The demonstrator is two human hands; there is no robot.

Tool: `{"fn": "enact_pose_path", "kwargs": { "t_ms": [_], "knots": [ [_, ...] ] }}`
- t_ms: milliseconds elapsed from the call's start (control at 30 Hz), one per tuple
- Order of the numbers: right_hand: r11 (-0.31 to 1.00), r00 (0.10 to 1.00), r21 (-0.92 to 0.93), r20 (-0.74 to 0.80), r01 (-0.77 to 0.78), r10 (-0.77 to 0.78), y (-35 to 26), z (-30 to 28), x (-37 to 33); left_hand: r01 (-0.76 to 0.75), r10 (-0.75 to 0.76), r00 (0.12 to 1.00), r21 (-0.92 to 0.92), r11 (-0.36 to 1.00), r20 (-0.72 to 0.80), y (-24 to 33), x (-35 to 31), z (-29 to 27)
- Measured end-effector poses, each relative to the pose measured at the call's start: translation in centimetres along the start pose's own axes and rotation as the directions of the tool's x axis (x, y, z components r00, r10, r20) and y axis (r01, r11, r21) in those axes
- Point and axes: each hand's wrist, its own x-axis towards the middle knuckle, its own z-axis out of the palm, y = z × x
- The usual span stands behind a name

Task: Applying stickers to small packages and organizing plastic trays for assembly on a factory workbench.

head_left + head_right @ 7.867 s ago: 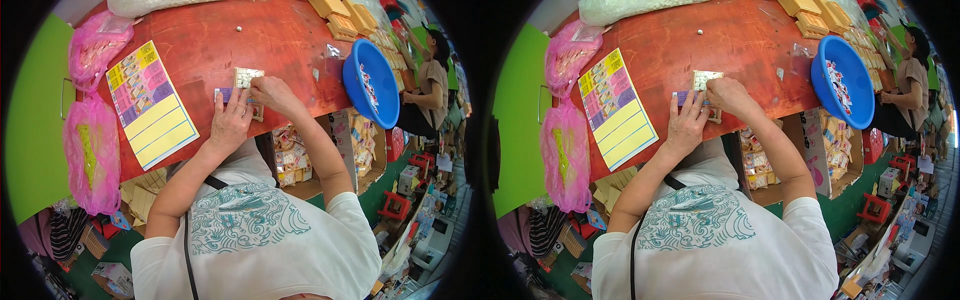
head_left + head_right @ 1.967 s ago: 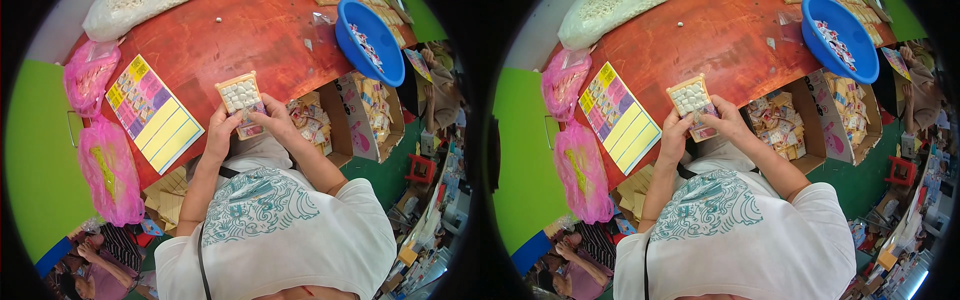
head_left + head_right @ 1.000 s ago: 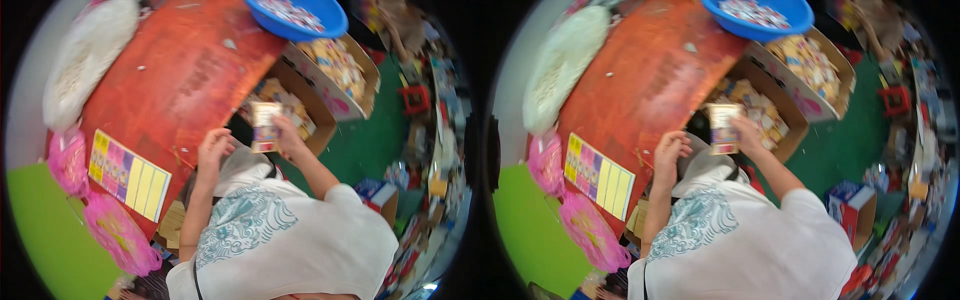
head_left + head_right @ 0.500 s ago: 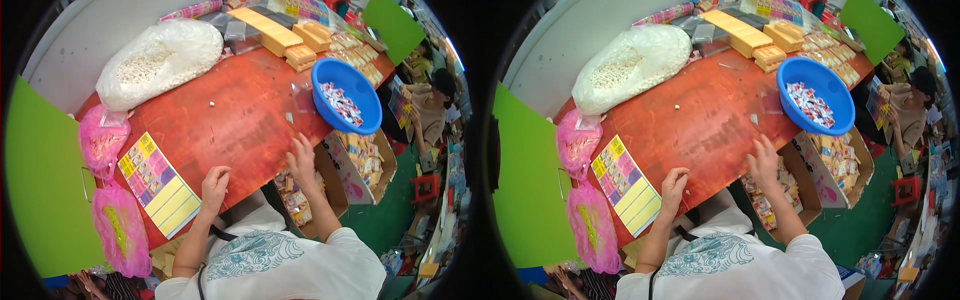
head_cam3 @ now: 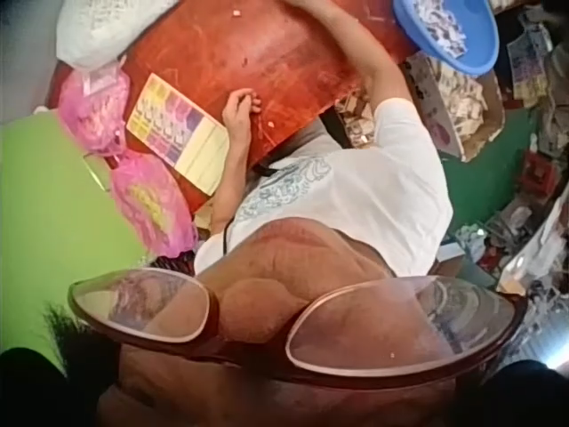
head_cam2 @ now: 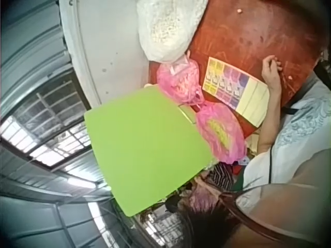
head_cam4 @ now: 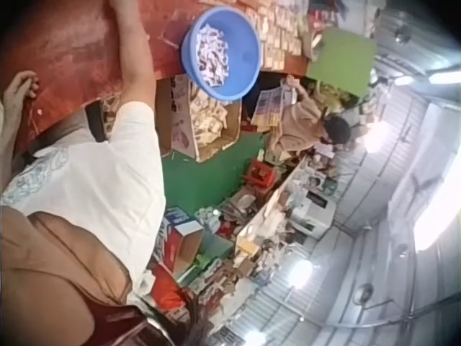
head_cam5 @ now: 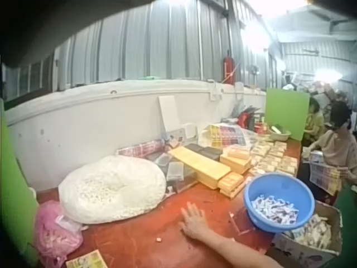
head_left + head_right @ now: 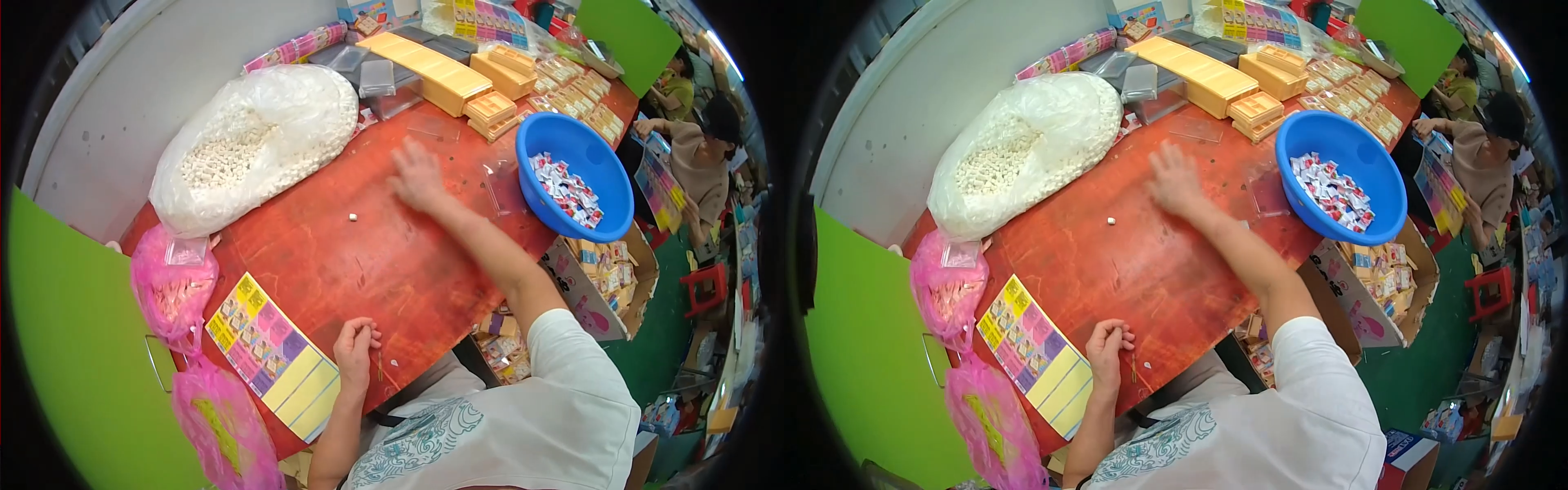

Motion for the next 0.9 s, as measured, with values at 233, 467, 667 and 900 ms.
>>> {"fn": "enact_pose_path", "kwargs": {
  "t_ms": [233, 467, 667, 900],
  "knots": [
    [0.923, 0.945, -0.233, 0.05, -0.305, 0.324, 11.1, 0.7, 5.1, 0.03, -0.03, 0.999, -0.019, 0.999, 0.014, 0.1, -0.1, 0.6],
    [0.966, 0.991, -0.228, -0.077, -0.121, 0.106, 8.2, 2.6, 5.6, 0.212, -0.199, 0.974, -0.136, 0.968, 0.107, 2.0, 1.0, -1.3],
    [0.976, 0.986, 0.156, -0.085, 0.153, -0.141, 3.5, 0.1, 5.8, -0.331, 0.364, 0.931, 0.443, 0.833, 0.011, 2.8, 0.8, -3.5],
    [0.559, 0.897, 0.75, -0.102, 0.354, -0.431, -11.2, -13.0, 3.9, -0.035, 0.582, 0.782, 0.918, 0.395, -0.221, 3.3, -2.1, -10.1]
  ]
}}
